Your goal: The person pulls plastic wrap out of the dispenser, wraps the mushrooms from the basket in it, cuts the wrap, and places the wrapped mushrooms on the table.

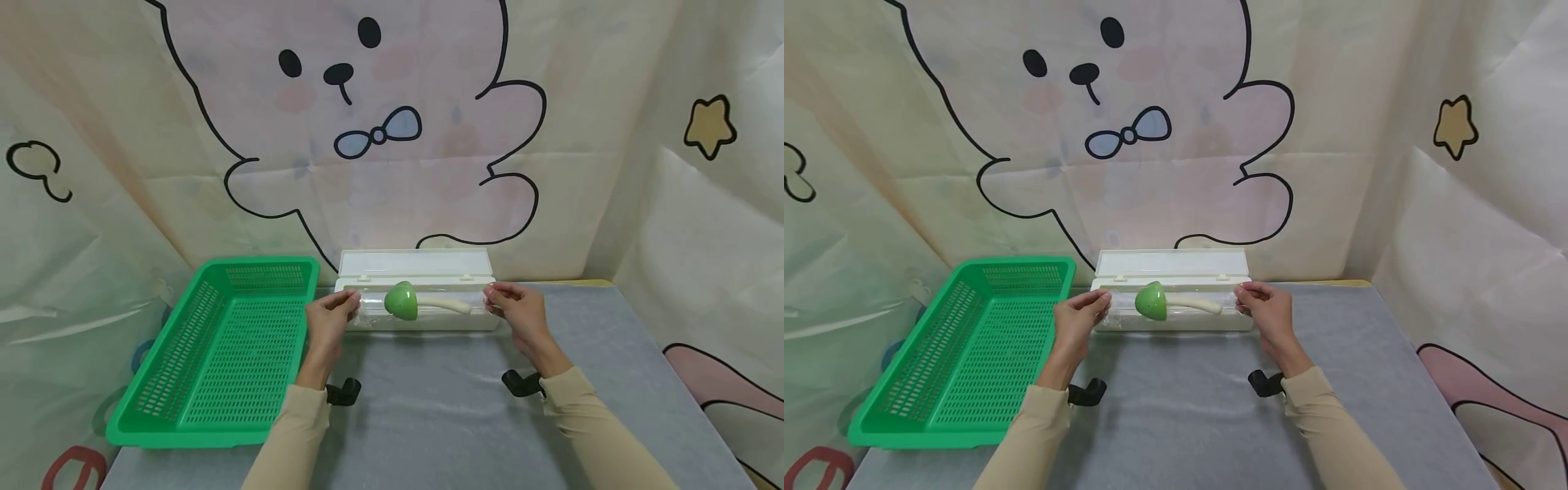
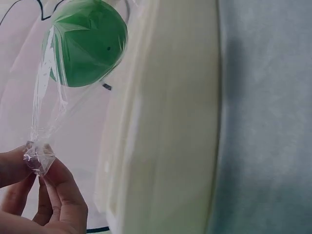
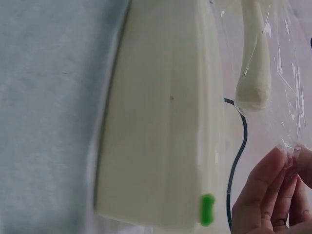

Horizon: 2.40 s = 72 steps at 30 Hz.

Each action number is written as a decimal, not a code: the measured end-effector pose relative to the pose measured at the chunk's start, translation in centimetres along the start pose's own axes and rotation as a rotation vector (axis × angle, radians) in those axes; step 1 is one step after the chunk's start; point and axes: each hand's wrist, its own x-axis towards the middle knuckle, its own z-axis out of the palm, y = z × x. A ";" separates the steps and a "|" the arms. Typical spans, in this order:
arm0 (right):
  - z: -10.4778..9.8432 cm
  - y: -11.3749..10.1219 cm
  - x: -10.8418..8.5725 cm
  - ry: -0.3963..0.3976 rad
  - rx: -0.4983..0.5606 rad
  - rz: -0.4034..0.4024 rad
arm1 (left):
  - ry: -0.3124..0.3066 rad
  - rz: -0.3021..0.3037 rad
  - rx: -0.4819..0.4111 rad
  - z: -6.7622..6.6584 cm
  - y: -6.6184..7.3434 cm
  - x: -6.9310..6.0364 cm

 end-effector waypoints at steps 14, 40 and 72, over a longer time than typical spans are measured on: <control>-0.2 -2.6 0.6 -0.034 -0.030 -0.029 | -0.026 0.058 -0.060 0.2 2.5 0.3; -0.6 -7.1 -0.8 -0.112 0.105 -0.100 | -0.047 0.134 -0.104 0.0 6.5 -0.7; -5.2 3.5 -9.2 -0.329 -0.087 0.264 | -0.185 -0.281 0.075 -4.8 -4.0 -7.5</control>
